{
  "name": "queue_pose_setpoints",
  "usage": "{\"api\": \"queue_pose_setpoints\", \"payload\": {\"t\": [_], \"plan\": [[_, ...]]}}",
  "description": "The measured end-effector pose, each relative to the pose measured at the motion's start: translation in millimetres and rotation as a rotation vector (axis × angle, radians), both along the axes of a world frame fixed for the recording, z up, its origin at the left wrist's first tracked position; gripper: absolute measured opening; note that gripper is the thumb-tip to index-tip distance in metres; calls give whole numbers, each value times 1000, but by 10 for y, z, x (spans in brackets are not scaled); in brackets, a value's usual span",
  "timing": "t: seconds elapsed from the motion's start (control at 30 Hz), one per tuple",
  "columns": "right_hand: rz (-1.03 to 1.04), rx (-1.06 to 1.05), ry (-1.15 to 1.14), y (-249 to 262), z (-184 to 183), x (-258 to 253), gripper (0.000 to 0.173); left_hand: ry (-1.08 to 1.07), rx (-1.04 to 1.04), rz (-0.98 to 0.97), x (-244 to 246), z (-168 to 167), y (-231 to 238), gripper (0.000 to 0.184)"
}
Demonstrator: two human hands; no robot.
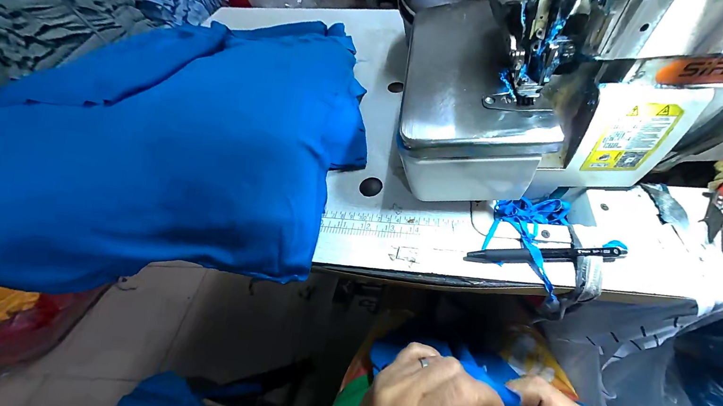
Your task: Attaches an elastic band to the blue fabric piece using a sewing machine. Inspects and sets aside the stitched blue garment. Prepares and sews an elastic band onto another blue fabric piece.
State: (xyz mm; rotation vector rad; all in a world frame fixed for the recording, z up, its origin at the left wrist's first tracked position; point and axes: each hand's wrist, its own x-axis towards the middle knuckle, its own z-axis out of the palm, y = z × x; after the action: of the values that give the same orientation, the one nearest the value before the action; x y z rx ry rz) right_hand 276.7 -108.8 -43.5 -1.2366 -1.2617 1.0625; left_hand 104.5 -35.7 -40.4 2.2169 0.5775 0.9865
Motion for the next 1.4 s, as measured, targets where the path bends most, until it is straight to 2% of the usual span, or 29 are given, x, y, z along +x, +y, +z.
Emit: {"api": "queue_pose_setpoints", "payload": {"t": [0.2, 0.4, 0.77, 0.87, 1.0, 1.07, 1.17, 1.27, 1.4], "plan": [[-6, -24, 27, -52, -28, 13, 10, 51, -134, 31, 40, 9, -13, 21], [-28, -15, -21, -53, -15, 24, 13, 34, -228, 55, 16, 3, -21, 19], [-14, 132, -297, -57, 74, 17, 19, 138, -140, 124, 25, 4, 19, 19], [16, 166, -276, -38, 61, 31, 18, 148, -83, 82, -28, -23, 64, 34], [123, 239, -156, -8, 145, 118, 21, 140, -112, -199, -169, -22, 137, 61], [111, 271, -130, 12, 238, 168, 22, 186, -106, -309, -243, 40, 144, 62], [-11, 331, -94, 53, 370, 328, 22, 331, -40, -383, -408, 208, 173, 49], [-187, 385, -53, 105, 473, 511, 18, 436, 110, -319, -670, 443, 295, 43], [-305, 439, -41, 206, 553, 559, 12, 466, 311, -183, -1010, 950, 534, 40]]}}
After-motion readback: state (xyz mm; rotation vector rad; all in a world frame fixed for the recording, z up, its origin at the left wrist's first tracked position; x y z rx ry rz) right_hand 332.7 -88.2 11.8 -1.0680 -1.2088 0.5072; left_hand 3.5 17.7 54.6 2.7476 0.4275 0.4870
